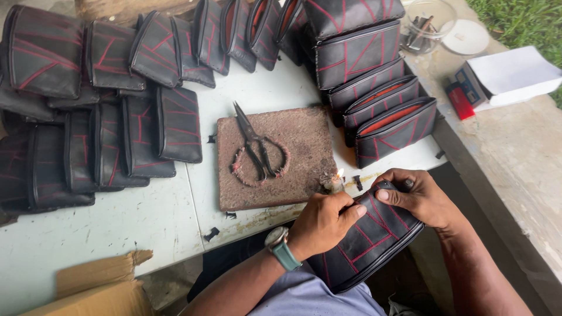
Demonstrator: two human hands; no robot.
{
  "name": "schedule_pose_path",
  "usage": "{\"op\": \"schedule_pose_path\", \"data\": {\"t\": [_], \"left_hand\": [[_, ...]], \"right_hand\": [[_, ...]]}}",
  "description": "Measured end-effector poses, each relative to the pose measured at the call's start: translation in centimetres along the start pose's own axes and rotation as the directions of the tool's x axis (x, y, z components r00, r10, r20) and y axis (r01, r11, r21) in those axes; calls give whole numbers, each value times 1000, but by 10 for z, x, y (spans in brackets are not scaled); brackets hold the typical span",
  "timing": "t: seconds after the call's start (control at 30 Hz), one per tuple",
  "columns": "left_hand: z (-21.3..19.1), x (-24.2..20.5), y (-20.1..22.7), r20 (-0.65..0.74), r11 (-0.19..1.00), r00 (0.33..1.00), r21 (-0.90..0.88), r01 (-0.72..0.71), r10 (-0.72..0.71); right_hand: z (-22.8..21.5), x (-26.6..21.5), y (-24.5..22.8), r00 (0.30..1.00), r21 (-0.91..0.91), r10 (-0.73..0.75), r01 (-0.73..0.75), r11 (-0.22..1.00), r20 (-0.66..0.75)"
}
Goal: The person uses shears to trim excess material from the edges of a black pouch with red stitching, then uses a lighter to seal the cut edges. The person repeats this process on multiple pouches, stacking the finished items on the table.
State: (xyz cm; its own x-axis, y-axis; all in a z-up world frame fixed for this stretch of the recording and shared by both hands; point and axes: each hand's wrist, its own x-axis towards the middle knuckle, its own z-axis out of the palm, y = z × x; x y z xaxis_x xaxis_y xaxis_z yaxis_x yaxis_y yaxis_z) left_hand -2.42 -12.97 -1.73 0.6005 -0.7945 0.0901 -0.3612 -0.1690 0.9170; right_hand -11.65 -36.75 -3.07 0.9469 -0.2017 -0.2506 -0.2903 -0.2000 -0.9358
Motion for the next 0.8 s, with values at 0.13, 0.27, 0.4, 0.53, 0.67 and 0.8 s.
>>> {"op": "schedule_pose_path", "data": {"t": [0.13, 0.27, 0.4, 0.53, 0.67, 0.8], "left_hand": [[1, 3, -13, -60, 997, 997, -69, 41, -45], [2, -1, -18, -128, 992, 990, -124, 35, -51], [0, -7, -21, -138, 981, 984, -173, 92, -116], [-3, -7, -22, -139, 967, 978, -225, 121, -155], [-6, -5, -23, -146, 954, 971, -260, 147, -190], [-7, -5, -26, -143, 941, 968, -298, 158, -208]], "right_hand": [[5, 21, 8, 992, 115, 106, -114, 987, 74], [7, 31, 8, 980, 328, 120, -168, 930, 160], [11, 37, 13, 973, 296, 146, -194, 935, 178], [14, 46, 20, 965, 328, 198, -245, 912, 171], [13, 53, 24, 962, 336, 204, -255, 907, 180], [13, 59, 23, 959, 347, 199, -260, 901, 204]]}}
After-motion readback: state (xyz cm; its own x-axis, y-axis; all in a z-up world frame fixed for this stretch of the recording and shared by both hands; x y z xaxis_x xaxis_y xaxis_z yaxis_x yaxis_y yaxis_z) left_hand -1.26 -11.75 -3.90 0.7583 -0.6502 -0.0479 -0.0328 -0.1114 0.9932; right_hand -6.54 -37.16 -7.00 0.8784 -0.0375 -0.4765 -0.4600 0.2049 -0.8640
